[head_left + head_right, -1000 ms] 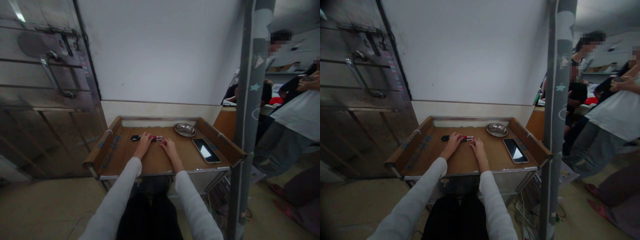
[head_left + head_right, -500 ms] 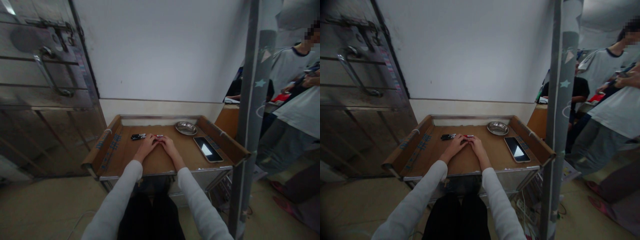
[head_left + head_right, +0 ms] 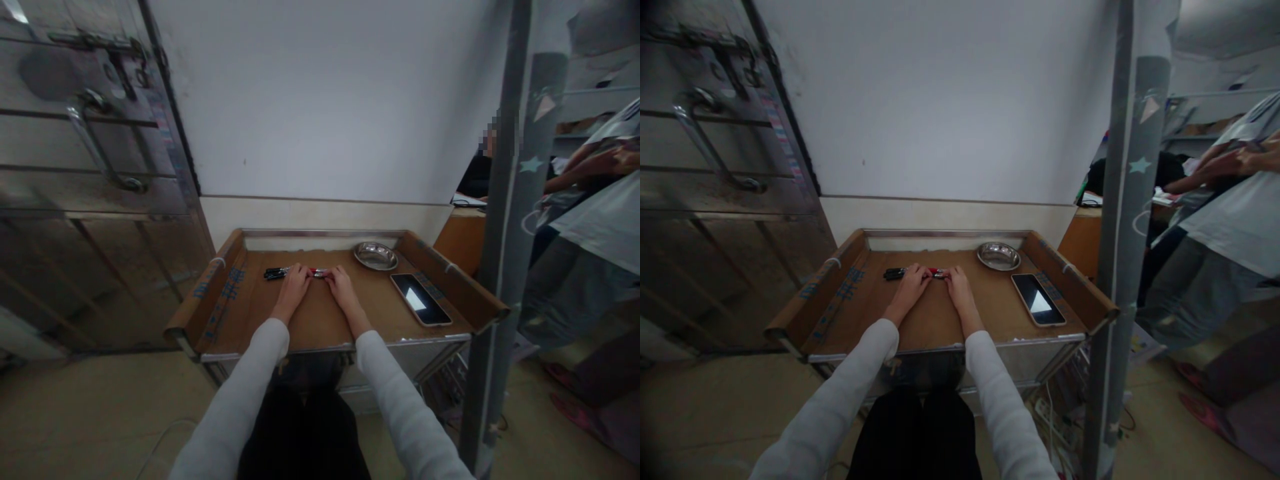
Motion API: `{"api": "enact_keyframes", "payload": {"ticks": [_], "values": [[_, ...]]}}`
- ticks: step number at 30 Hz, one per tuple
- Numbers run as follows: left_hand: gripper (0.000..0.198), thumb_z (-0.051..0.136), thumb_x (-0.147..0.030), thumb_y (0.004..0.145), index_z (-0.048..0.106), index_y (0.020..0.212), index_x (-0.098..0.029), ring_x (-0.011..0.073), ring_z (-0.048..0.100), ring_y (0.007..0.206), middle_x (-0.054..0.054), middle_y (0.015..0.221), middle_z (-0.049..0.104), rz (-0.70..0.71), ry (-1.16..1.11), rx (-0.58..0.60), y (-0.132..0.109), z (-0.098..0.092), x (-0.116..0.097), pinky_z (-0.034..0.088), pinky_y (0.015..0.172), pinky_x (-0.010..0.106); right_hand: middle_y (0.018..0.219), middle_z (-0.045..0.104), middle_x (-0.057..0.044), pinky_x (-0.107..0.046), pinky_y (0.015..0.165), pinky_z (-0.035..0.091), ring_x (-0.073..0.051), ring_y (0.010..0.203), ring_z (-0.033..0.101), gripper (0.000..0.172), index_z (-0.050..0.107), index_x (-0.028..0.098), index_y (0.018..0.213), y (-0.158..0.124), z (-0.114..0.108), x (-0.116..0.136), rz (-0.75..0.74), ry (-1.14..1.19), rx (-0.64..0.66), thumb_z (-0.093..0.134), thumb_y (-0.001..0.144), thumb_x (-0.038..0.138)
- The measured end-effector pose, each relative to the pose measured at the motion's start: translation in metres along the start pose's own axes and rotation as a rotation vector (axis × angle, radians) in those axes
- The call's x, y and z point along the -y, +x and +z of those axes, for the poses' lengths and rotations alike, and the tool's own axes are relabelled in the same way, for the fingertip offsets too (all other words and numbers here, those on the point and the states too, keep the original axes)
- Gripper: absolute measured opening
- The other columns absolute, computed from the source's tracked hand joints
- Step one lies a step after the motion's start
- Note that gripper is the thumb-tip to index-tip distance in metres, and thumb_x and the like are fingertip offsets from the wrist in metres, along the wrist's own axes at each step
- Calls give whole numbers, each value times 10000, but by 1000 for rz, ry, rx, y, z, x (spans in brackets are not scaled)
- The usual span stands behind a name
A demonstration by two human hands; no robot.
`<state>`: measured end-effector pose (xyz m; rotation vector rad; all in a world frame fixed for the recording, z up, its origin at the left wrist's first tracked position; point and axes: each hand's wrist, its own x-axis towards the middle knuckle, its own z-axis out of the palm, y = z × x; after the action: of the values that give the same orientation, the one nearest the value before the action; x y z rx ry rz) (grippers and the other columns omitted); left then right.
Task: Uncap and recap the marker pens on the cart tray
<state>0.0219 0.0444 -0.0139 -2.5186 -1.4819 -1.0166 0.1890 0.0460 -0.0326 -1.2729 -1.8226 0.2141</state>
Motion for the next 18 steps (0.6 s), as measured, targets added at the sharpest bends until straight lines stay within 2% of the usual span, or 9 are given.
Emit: {"api": "enact_keyframes", "payload": {"ticks": [3,7,10,15,18], "values": [[114,467,-149,860,577,887,-149,211,505,895,79,910,555,-91,70,-42,-4,-5,0,412,839,336,911,571,-72,-339,810,467,-190,849,553,155,613,178,859,-2,-1,-1,19,12,-49,486,812,103],[164,467,-139,847,580,967,-130,232,499,929,115,983,546,-321,182,-142,-13,-15,6,404,835,354,890,567,-64,-328,778,480,-181,808,559,124,604,186,843,-6,-4,1,29,40,-93,480,841,169],[196,485,-146,836,578,1008,-125,250,498,957,134,1031,542,-458,246,-136,-21,-23,13,399,833,371,887,567,-70,-323,770,471,-185,804,555,149,602,179,851,-8,-5,5,24,7,-76,467,867,241],[190,499,-245,858,608,1002,-185,284,488,987,115,1020,575,-490,270,-51,-30,-32,14,389,836,403,861,571,-82,-327,791,442,-194,816,543,299,596,175,842,-9,-6,13,18,-70,-66,339,925,303],[226,444,-297,891,610,991,-181,291,487,979,128,1011,583,-486,269,-31,-32,-32,14,389,825,413,852,572,-86,-327,803,431,-194,823,537,350,589,181,817,-8,-6,16,24,-63,-92,288,937,314]]}}
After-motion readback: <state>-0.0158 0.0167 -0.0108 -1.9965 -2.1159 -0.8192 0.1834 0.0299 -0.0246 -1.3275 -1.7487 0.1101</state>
